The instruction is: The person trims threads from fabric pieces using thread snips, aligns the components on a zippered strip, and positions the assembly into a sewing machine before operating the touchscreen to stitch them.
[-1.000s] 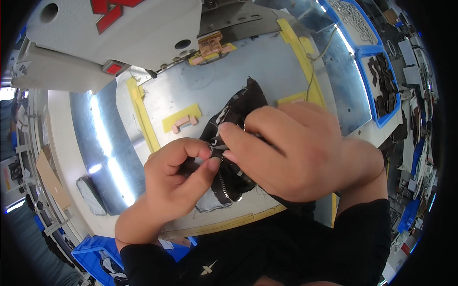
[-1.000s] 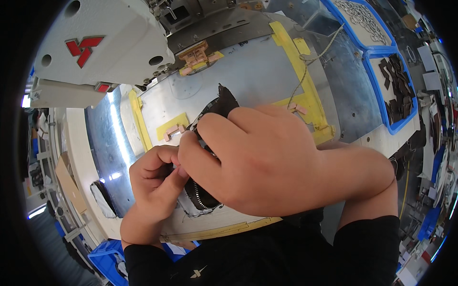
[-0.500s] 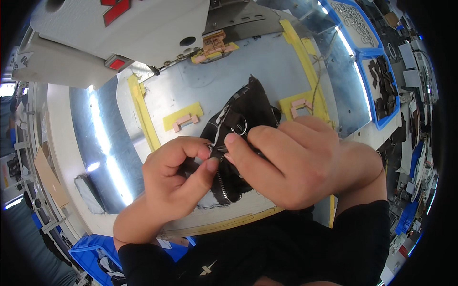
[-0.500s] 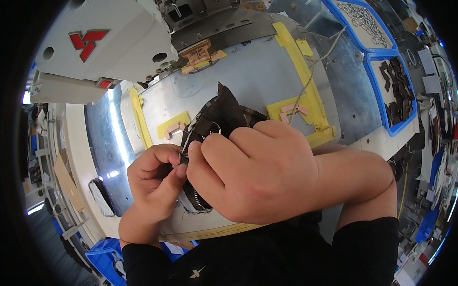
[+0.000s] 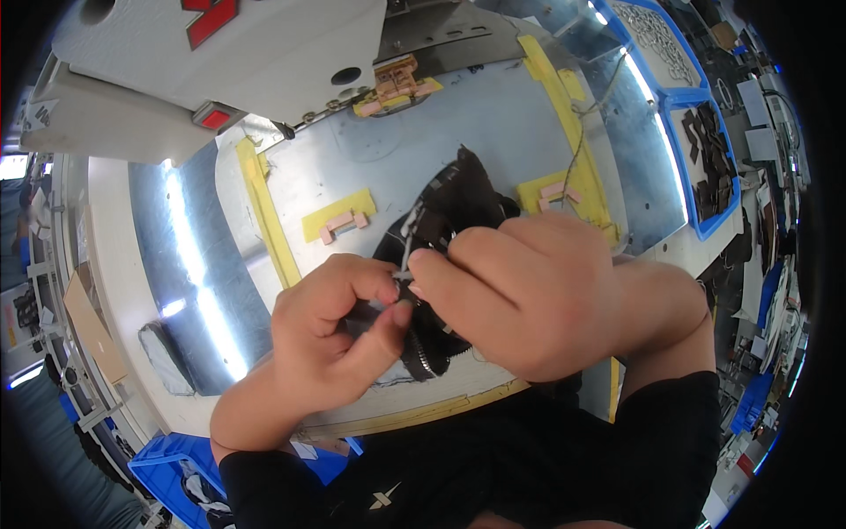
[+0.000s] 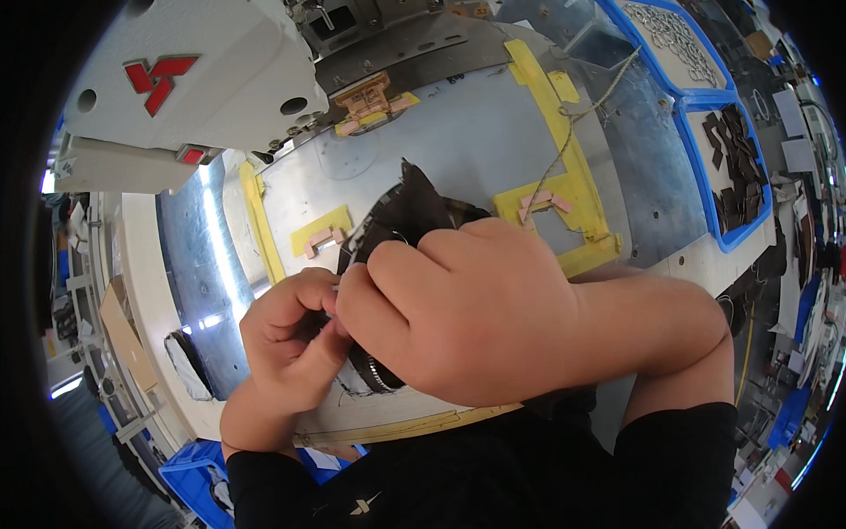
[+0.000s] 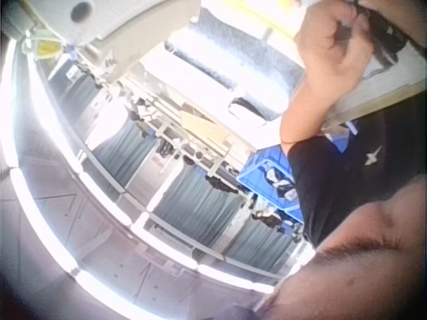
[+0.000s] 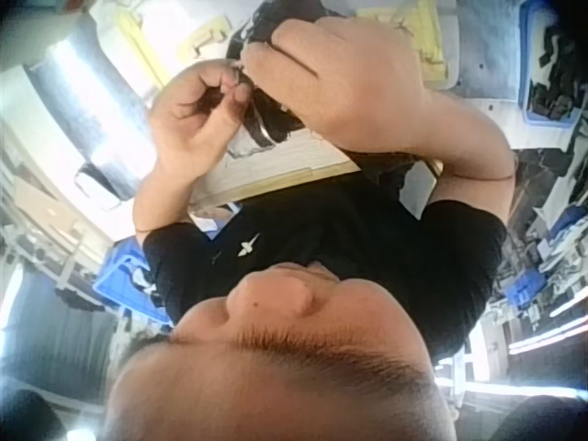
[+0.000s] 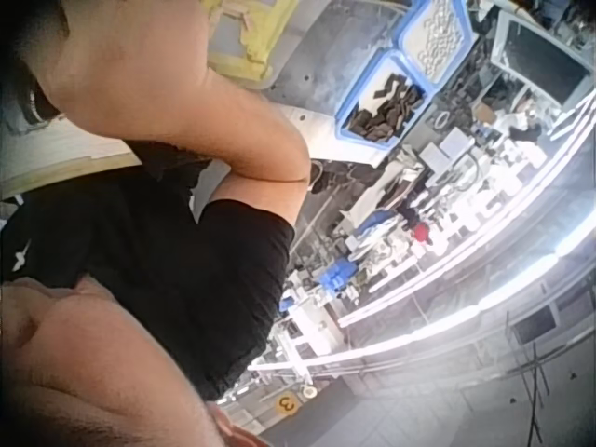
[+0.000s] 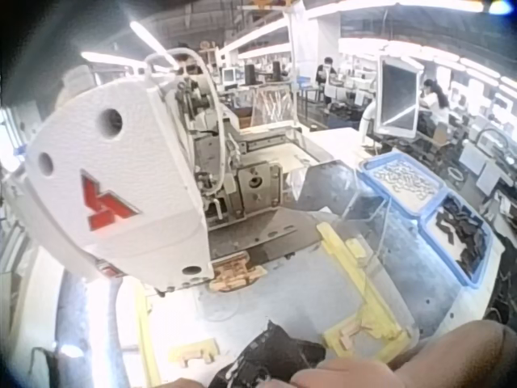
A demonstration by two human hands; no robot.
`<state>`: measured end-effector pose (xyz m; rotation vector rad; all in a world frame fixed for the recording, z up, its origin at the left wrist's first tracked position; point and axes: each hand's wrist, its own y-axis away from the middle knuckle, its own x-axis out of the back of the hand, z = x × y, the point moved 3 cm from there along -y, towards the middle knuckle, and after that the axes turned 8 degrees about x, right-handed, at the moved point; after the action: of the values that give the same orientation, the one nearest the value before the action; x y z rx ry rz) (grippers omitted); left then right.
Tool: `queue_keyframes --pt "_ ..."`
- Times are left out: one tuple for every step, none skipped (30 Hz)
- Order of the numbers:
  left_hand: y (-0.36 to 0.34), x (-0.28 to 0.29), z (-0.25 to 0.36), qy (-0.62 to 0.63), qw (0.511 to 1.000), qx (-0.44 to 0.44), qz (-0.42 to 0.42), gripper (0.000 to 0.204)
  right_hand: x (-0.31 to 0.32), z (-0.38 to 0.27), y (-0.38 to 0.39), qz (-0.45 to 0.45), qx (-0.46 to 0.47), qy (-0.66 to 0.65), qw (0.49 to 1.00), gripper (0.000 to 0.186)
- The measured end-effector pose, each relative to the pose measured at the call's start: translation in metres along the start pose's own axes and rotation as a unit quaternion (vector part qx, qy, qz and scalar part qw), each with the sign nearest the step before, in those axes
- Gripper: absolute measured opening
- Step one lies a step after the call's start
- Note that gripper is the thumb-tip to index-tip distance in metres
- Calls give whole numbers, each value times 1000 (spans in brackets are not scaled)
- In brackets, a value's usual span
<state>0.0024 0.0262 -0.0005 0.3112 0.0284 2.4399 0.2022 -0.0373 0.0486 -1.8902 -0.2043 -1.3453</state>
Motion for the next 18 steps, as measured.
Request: queue_keyframes --pt "0 -3 3 -9 999 -25 -21 14 0 3 0 9 -13 -33 999 28" --pt "0 -5 6 -19 998 -51 -43 15 1 6 -1 9 -13 -32 999 28" --pt "-2 -6 6 -18 998 -51 -43 15 0 14 1 -4 -49 -54 997 29" --pt "-3 -6 8 -34 997 -62 -34 15 -2 22 1 -18 -84 -76 993 31" --pt "-4 -6 10 -49 996 -74 -25 16 -4 27 -1 -18 -85 -75 993 31" --pt "-4 -5 11 -49 996 -74 -26 16 -7 36 -3 21 -143 -148 978 34" --pt "-5 -4 11 -57 996 -58 -36 16 -10 43 -3 59 -199 -219 953 36" --pt "-6 -3 11 -64 996 -41 -47 17 -12 47 -1 60 -220 -245 942 40" --pt "-6 -2 11 -65 996 -42 -47 17 -8 50 -1 61 -219 -245 943 40" --pt "-7 -2 10 -55 995 -61 -54 17 -8 54 -1 -41 -228 -284 931 36" --pt "-8 -2 10 -46 994 -79 -62 17 -10 56 0 -143 -234 -319 907 33" --pt "-8 -2 9 -46 994 -79 -62 17 -8 61 -3 -142 -235 -319 907 33" --pt "-8 -2 8 -43 994 -80 -68 16 -10 64 -4 -183 -253 -355 881 31" --pt "-9 -2 8 -40 993 -80 -73 15 -12 66 -4 -223 -269 -390 852 28" --pt "-9 -3 8 -40 993 -80 -76 15 -13 66 -2 -222 -271 -389 852 28" --pt "-9 -3 8 -50 995 -64 -65 17 -14 66 -1 -192 -253 -406 857 26" --pt "-10 -3 7 -60 996 -49 -55 19 -15 66 0 -162 -235 -422 860 25" --pt "-10 -4 7 -60 995 -49 -56 19 -17 66 2 -161 -235 -422 861 25"
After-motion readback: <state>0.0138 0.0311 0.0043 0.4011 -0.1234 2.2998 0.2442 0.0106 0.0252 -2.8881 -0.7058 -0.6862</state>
